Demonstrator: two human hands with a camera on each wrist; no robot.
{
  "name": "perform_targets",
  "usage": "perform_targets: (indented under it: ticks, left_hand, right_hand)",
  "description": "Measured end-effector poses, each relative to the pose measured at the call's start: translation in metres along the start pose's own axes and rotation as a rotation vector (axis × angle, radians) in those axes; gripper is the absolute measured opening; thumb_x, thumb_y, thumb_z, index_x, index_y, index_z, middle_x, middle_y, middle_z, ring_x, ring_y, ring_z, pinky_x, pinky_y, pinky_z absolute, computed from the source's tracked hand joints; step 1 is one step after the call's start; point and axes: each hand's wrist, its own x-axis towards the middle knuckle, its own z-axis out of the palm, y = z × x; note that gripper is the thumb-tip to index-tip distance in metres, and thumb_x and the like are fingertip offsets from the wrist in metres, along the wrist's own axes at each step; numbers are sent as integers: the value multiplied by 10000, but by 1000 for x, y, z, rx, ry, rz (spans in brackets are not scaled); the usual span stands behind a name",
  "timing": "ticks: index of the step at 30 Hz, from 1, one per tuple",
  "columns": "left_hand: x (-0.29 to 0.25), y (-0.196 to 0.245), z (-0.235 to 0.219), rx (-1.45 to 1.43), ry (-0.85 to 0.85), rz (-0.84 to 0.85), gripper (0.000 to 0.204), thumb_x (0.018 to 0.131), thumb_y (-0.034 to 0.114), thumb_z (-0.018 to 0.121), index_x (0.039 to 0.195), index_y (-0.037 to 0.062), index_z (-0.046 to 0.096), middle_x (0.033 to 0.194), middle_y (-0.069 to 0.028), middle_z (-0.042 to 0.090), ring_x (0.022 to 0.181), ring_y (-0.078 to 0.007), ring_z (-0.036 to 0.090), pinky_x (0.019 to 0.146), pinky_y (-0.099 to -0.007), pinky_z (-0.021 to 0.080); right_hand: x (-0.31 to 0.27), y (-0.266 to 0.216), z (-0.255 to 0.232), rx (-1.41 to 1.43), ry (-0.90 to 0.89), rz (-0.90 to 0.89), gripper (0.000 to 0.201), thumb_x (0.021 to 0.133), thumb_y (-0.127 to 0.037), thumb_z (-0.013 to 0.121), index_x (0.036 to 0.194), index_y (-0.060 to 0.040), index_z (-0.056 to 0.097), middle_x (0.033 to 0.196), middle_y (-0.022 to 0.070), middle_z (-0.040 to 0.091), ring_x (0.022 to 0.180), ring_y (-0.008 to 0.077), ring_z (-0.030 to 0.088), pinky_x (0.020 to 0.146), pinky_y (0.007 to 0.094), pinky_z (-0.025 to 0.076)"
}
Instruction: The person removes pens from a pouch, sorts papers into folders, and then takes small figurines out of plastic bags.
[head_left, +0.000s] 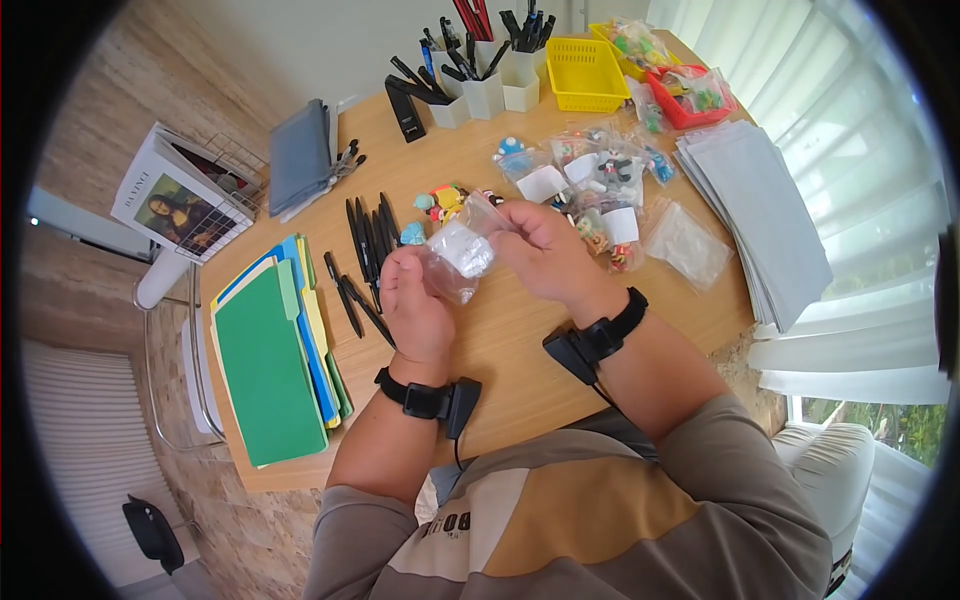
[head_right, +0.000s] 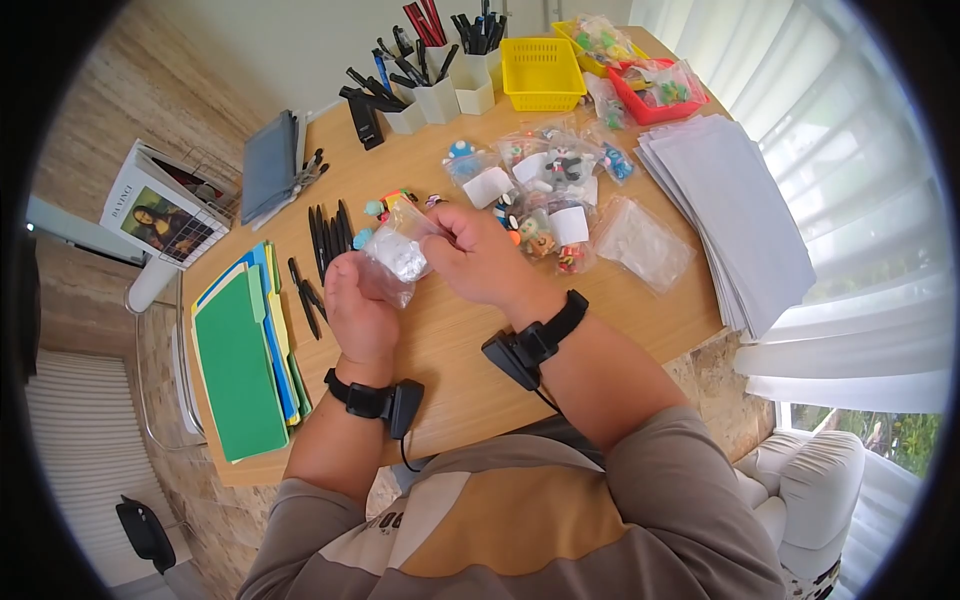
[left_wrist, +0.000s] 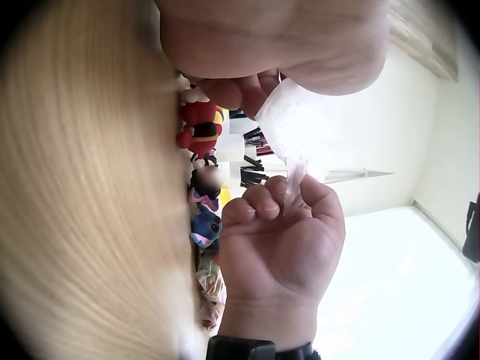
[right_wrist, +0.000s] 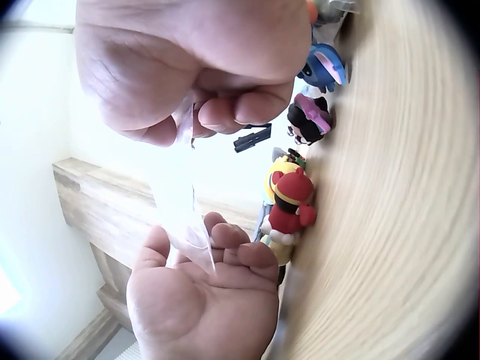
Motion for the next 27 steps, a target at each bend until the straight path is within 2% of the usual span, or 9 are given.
perform_targets:
  ticks: [4, 6, 13, 19, 21, 22, 24, 25, 27]
  left_hand:
    - [0, -4, -1, 73, 39, 11, 252, 1029, 274, 480, 945, 53, 567, 904, 1, 585, 858, -92, 532, 772, -251, 444]
    - [0, -4, 2, 131, 94, 37, 258, 1034, 269, 476, 908, 60, 560, 869, 26, 554, 791, -69, 482, 744, -234, 424]
    - [-1, -3, 2, 310, 116, 117, 153, 1019, 199, 515, 965, 59, 541, 831, 36, 525, 744, -45, 444, 688, -205, 403]
    - [-1, -5, 1, 206, 97, 115, 82, 978, 100, 560, 1046, 63, 531, 942, -1, 560, 815, -79, 503, 765, -224, 441]
    - [-3, -3, -2, 428, 57, 182, 181, 930, 83, 611, 1088, 61, 524, 1075, -40, 545, 929, -118, 520, 845, -261, 450]
    - [-3, -2, -2, 428, 57, 182, 181, 930, 83, 611, 1088, 61, 524, 1075, -40, 545, 929, -118, 520, 845, -261, 450]
    - [-4, 1, 0, 799, -151, 483, 301, 862, 69, 674, 1123, 61, 525, 1170, -84, 509, 1055, -176, 512, 906, -308, 444]
    - [-6, 3, 2, 799, -152, 482, 301, 862, 69, 674, 1123, 61, 525, 1170, -84, 509, 1055, -176, 512, 906, -308, 444]
    - [-12, 15, 18, 955, -430, 391, 367, 813, 76, 728, 1126, 59, 536, 1264, -116, 450, 1156, -213, 466, 942, -335, 427]
  right_hand:
    - [-1, -9, 1, -36, 26, 57, 167, 926, -159, 619, 922, 7, 642, 746, 3, 611, 668, 60, 535, 588, 236, 451]
    - [0, -10, 1, -82, 47, 85, 181, 927, -172, 630, 926, 8, 646, 744, 2, 611, 668, 59, 531, 590, 234, 452]
    - [3, -5, 3, 93, 129, -3, 169, 946, -159, 634, 977, 8, 643, 810, -8, 623, 719, 44, 532, 644, 215, 458]
    - [4, -7, 0, 213, 219, -51, 167, 914, -82, 657, 1046, -9, 583, 816, -16, 614, 727, 32, 528, 638, 197, 443]
    - [4, -7, -1, 223, 236, -58, 168, 910, -74, 656, 1043, -15, 571, 807, -19, 609, 721, 30, 528, 630, 197, 438]
    - [4, -7, -1, 214, 221, -58, 172, 909, -72, 655, 1048, -23, 565, 802, -22, 606, 712, 28, 527, 623, 197, 434]
    - [2, -6, 1, 206, 208, -57, 178, 907, -69, 653, 1053, -31, 559, 797, -24, 604, 703, 27, 526, 616, 197, 431]
    - [1, -6, 3, 172, 166, -60, 192, 909, -71, 652, 1069, -37, 552, 787, -30, 595, 693, 25, 519, 614, 197, 429]
    - [-1, -4, 5, 137, 124, -63, 206, 910, -72, 651, 1085, -43, 546, 776, -36, 587, 683, 24, 512, 612, 196, 428]
